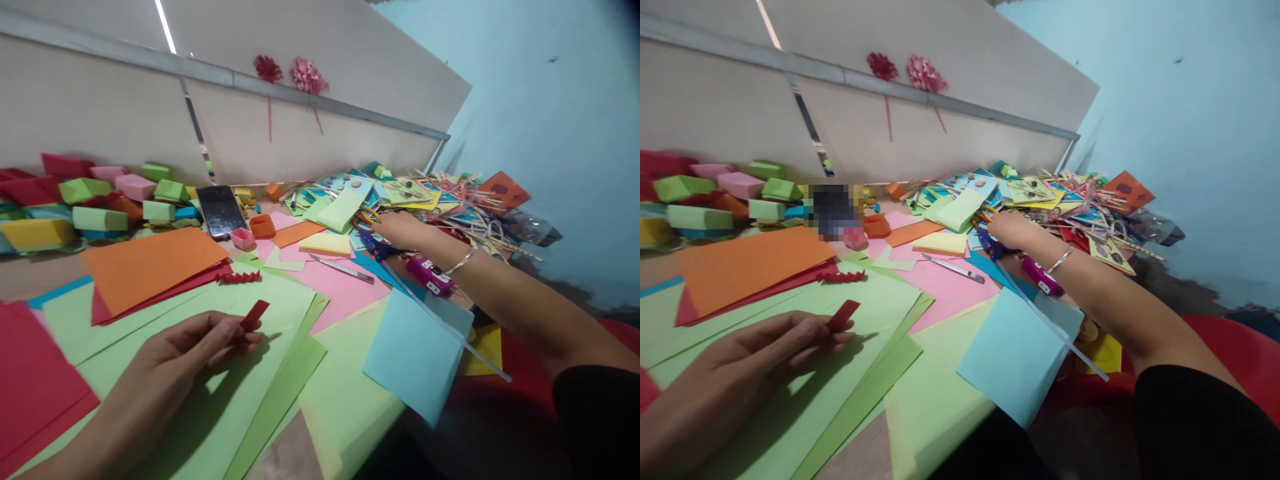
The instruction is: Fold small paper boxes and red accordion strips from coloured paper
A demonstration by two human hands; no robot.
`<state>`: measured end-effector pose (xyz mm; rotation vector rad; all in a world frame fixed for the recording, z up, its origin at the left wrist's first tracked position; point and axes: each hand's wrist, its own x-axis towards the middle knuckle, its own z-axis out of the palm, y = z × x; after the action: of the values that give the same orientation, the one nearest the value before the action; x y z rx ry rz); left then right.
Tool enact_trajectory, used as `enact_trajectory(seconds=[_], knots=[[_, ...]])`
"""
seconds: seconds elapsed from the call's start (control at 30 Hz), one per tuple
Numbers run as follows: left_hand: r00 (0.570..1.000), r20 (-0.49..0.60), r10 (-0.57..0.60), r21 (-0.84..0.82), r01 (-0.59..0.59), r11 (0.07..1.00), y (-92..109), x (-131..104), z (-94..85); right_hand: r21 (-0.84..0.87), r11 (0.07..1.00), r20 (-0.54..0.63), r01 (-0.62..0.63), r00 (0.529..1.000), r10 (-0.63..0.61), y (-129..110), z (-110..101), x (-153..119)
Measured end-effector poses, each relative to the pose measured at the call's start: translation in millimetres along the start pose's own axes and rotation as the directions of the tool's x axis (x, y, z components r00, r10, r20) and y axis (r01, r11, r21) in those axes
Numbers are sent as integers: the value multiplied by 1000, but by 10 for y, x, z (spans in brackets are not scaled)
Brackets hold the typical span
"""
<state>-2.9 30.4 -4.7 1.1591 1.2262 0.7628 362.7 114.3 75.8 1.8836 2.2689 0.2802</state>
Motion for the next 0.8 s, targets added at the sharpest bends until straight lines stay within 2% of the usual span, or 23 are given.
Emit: enact_trajectory(seconds=[0.07, 0.13, 0.2, 0.27, 0.33, 0.4, 0.5, 0.57, 0.63, 0.7, 0.8], knots=[[997, -1, 72, -20, -72, 997, 0, -3, 15, -9, 999, 9, 50, 999, -50, -262, -192, -24], [987, -28, 156, -50, -158, 986, -3, -1, 31, 29, 985, -11, 172, 985, -172, -614, -408, -51], [973, -60, 221, -48, -224, 973, -1, 4, 43, 211, 925, -158, 316, 945, -287, -1009, -576, -103], [960, -81, 269, -19, -271, 962, 7, 10, 52, 417, 802, -310, 427, 897, -316, -1373, -628, -179], [952, -76, 297, -6, -298, 954, 16, 11, 58, 614, 623, -348, 484, 875, -337, -1645, -544, -257], [948, -49, 314, -12, -315, 949, 22, 8, 62, 764, 505, -252, 402, 906, -341, -1798, -374, -315], [936, -23, 352, 10, -352, 936, 28, 4, 65, 944, 307, -38, 123, 963, -267, -1852, -131, -352], [922, -27, 386, 42, -385, 922, 35, 3, 67, 984, 163, 112, -66, 950, -292, -1842, -33, -348], [913, -41, 405, 68, -402, 913, 45, 0, 71, 981, 59, 195, -186, 927, -319, -1842, 30, -326], [913, -55, 404, 81, -399, 913, 57, -5, 79, 975, -17, 207, -221, 936, -285, -1865, 85, -296], [905, -42, 424, 96, -418, 903, 61, -14, 82, 980, -104, 149, -173, 967, -205, -1917, 161, -257]])
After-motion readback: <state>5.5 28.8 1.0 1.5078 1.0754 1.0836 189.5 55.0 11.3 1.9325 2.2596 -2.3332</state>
